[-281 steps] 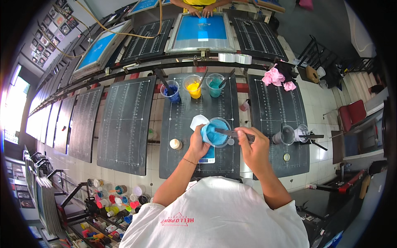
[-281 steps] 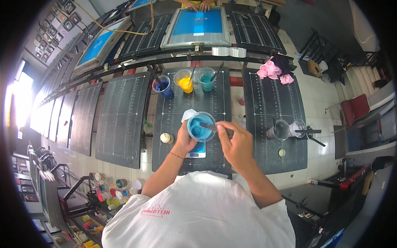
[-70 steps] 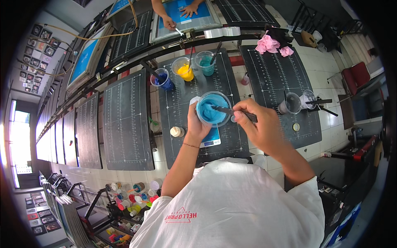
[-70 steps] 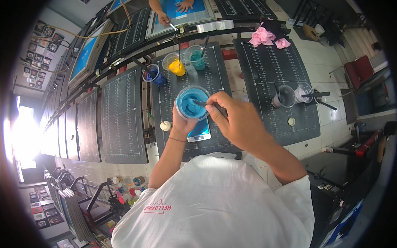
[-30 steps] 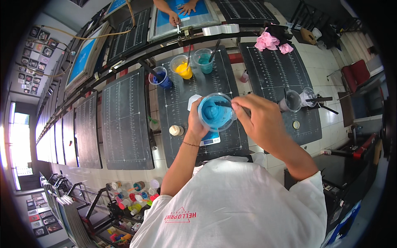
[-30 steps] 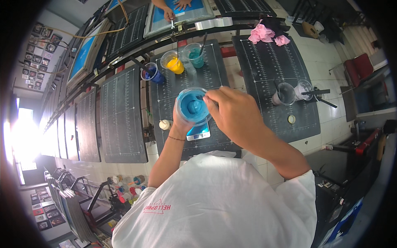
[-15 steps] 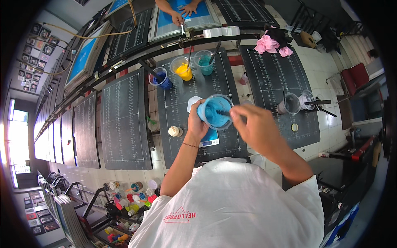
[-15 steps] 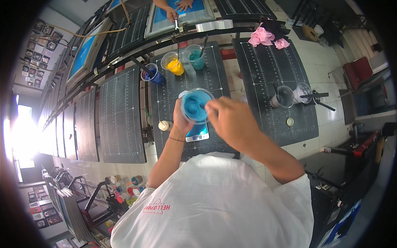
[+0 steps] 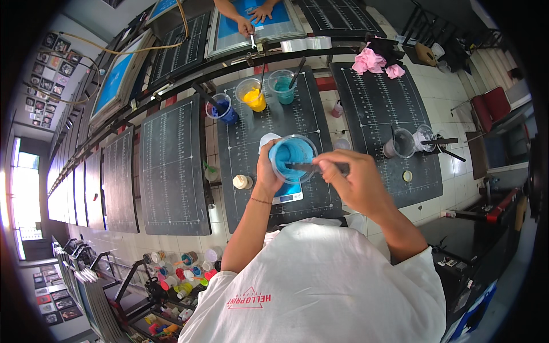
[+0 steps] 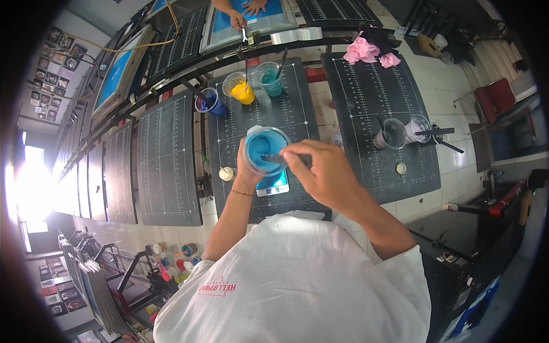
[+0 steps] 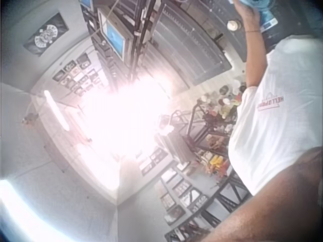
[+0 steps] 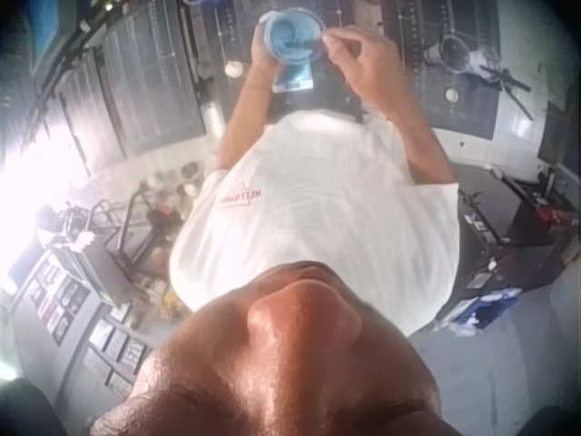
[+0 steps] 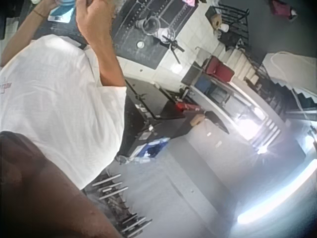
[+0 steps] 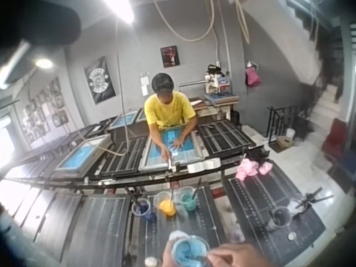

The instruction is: The person pours white ink into blue ink, stirs the mixture with a stick, and then uses a stick to transfer more white ink from a bottle into a cup on a digital scale.

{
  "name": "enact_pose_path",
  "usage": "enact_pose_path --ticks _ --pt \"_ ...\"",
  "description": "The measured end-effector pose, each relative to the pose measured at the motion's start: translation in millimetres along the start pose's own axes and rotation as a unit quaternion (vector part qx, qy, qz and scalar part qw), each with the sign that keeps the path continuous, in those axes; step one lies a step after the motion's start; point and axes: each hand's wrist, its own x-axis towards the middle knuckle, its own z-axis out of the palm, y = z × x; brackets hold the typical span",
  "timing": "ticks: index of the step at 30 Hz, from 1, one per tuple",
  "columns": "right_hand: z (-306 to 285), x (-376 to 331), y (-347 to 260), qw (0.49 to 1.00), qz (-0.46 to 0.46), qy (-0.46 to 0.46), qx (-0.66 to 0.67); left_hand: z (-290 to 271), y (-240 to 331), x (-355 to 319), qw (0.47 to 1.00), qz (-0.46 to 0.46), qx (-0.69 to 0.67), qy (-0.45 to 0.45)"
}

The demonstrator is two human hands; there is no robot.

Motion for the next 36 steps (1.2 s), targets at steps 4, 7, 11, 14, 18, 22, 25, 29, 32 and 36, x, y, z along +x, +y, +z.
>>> enact_pose_path --ticks 4,7,11,14,18,22,25,29,32,36 --pt "3 -3 1 0.998 0.046 0.053 0.002 14 3 -6 1.0 0.009 0.001 0.011" --pt "3 -8 2 0.987 0.074 0.067 0.123 11 3 -2 1.0 0.016 0.005 0.015" --pt "2 -7 7 0.996 0.075 -0.028 0.047 10 6 -3 1.0 0.012 -0.006 0.001" --pt "5 -10 5 0.986 0.095 0.124 0.063 6 7 0 1.0 0.013 -0.007 0.001" --pt "6 -11 5 0.985 0.103 0.035 0.137 9 5 0 0.999 0.025 -0.013 0.023" --pt "10 -10 13 0.996 0.08 0.05 -0.01 8 12 5 0.998 0.069 0.009 -0.013" --pt "19 -17 18 0.996 0.055 0.06 0.024 13 11 6 0.994 0.052 -0.092 0.035" --pt "34 -25 13 0.996 0.036 0.078 0.029 38 12 -2 0.982 0.048 -0.173 0.063" --pt "39 -24 15 0.99 -0.058 0.124 -0.012 29 13 7 0.976 0.042 -0.199 0.077" --pt "37 -17 17 0.991 -0.05 0.107 -0.057 31 23 13 0.98 0.084 -0.172 0.058"
